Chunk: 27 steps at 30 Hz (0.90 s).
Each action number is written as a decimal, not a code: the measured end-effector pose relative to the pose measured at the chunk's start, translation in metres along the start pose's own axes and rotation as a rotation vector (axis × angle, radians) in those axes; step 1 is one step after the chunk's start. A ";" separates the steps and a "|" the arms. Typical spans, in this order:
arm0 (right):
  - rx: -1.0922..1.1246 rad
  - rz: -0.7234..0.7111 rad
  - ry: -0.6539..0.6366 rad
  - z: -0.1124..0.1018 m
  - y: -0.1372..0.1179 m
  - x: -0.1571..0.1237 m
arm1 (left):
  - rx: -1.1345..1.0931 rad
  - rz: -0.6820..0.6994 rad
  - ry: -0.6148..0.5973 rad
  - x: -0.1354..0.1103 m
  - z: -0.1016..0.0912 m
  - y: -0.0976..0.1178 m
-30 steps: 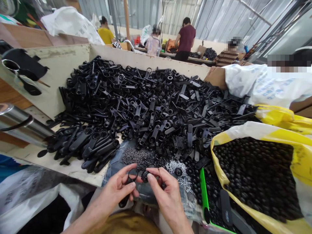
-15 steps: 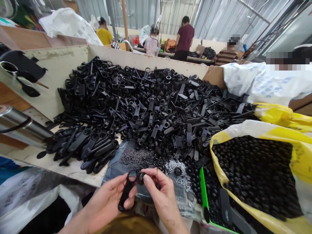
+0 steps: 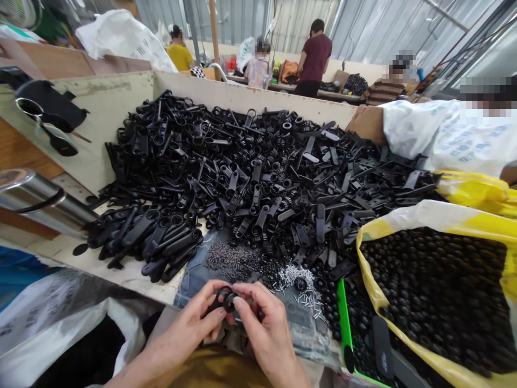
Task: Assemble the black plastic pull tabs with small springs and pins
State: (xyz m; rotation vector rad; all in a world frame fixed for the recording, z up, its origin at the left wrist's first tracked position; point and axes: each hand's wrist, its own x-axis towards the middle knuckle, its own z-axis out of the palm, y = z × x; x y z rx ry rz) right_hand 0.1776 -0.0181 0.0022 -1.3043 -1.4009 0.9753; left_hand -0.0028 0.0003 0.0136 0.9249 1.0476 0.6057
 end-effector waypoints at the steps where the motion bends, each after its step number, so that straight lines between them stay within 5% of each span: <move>1: -0.041 -0.057 -0.001 0.000 0.001 0.000 | 0.056 0.007 -0.013 0.000 -0.001 0.000; 7: -0.131 -0.271 -0.060 -0.001 0.003 -0.002 | 0.232 0.008 -0.050 -0.004 -0.005 -0.009; 15: -0.271 -0.357 -0.118 -0.003 -0.001 -0.005 | 0.424 -0.030 0.042 -0.013 -0.006 0.001; 21: -0.306 -0.411 -0.099 -0.002 -0.004 -0.007 | 0.482 0.009 -0.058 -0.016 -0.006 0.003; 27: -0.362 -0.498 -0.084 -0.004 -0.003 -0.010 | 0.534 -0.059 -0.031 -0.021 -0.006 0.005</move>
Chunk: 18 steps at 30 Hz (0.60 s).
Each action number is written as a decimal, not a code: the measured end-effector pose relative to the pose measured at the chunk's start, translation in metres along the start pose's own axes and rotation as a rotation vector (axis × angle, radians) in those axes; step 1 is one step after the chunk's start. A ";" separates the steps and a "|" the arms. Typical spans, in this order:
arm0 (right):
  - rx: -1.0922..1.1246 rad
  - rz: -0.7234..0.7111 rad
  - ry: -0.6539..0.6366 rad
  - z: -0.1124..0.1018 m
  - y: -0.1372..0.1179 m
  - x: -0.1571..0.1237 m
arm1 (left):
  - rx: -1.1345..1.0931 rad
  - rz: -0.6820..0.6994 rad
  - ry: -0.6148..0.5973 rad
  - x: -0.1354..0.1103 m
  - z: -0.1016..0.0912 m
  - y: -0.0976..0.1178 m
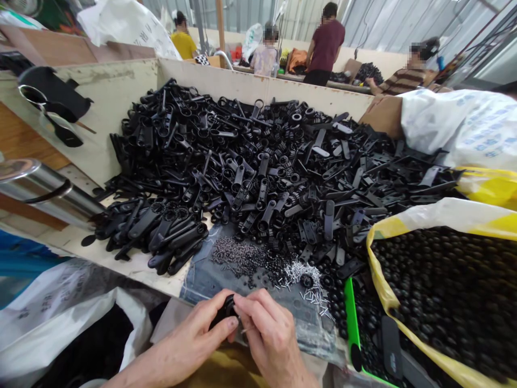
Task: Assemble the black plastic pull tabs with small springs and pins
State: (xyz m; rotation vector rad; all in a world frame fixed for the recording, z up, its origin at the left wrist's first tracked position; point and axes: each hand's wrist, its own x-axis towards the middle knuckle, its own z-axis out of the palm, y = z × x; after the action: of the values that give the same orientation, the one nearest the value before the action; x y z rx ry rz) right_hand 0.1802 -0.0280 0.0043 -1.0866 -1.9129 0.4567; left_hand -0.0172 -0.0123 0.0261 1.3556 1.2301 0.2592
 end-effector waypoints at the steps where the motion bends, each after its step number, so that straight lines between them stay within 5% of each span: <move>1: -0.012 -0.012 -0.002 0.001 0.000 -0.002 | 0.021 -0.003 -0.016 -0.001 -0.001 0.003; 9: -0.081 -0.038 0.029 0.004 -0.004 -0.015 | 0.089 -0.075 -0.075 -0.009 0.003 0.010; 15: 0.286 0.481 0.064 0.002 -0.001 -0.018 | 0.180 0.109 -0.108 -0.013 0.003 -0.001; 18: 0.396 0.615 -0.017 0.003 0.000 -0.017 | 0.274 0.179 -0.039 -0.008 0.006 -0.005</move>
State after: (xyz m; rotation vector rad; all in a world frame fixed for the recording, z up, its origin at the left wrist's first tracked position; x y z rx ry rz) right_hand 0.1819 -0.0417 -0.0058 -1.3815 -1.3839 1.1334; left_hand -0.0182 -0.0237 0.0243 1.7036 1.1420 0.1924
